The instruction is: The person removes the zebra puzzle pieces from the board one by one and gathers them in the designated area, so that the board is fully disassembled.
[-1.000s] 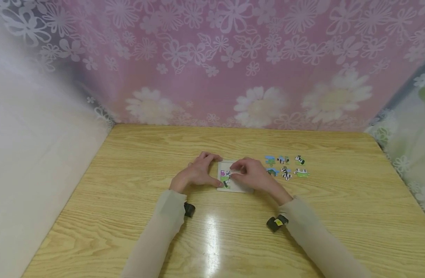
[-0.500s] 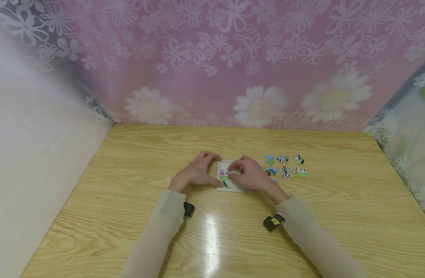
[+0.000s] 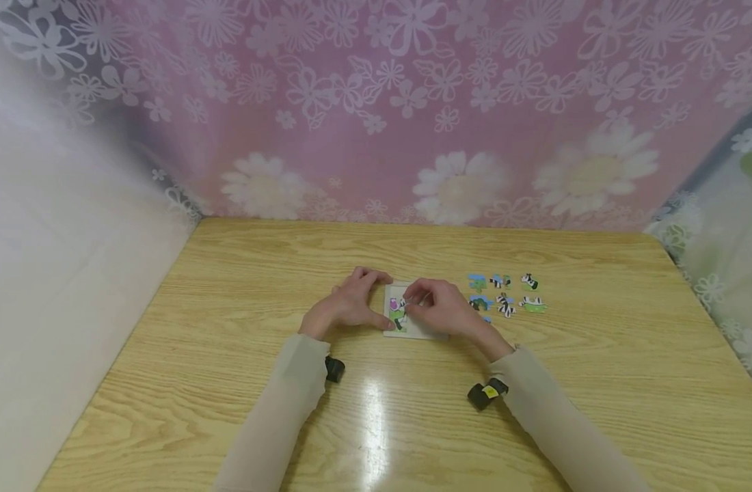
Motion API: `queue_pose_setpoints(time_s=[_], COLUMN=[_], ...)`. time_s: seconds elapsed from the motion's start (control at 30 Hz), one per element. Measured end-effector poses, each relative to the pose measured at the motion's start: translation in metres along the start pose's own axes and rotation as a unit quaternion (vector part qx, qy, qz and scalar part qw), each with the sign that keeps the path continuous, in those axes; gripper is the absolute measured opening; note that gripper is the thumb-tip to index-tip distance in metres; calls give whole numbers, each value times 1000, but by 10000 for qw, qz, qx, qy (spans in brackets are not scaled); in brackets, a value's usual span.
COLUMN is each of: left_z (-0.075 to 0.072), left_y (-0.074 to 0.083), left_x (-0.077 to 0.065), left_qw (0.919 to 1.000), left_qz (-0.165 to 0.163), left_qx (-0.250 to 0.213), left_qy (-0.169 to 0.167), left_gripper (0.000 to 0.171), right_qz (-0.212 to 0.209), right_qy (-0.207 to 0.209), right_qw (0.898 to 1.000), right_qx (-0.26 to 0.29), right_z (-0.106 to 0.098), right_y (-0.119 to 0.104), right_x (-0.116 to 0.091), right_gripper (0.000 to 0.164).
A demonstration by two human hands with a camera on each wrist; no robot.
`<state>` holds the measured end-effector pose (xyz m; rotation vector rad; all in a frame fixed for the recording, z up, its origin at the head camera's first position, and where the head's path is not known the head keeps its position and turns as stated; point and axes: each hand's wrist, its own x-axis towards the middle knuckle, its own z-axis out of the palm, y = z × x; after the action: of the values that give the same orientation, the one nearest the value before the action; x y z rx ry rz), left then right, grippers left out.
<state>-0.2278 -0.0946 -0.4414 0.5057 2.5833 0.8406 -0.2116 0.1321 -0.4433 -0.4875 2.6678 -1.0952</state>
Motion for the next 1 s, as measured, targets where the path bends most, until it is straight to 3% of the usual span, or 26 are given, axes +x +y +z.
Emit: queue_pose_setpoints(time_s=[0.7, 1.0], left_z=[-1, -1], left_y=[4, 1], left_x=[-1, -1], left_qw=[9999, 10000], left_qz=[-112, -48], left_qx=[-9, -14], left_qy=[-15, -16], left_gripper=[83, 84], right_qz=[251, 35], right_qy=[159, 257], right_qw=[9995, 9968], right_qx=[81, 750], right_z=[1, -6], right_y=[-2, 8], right_x=[1, -3], right_gripper=[12, 13])
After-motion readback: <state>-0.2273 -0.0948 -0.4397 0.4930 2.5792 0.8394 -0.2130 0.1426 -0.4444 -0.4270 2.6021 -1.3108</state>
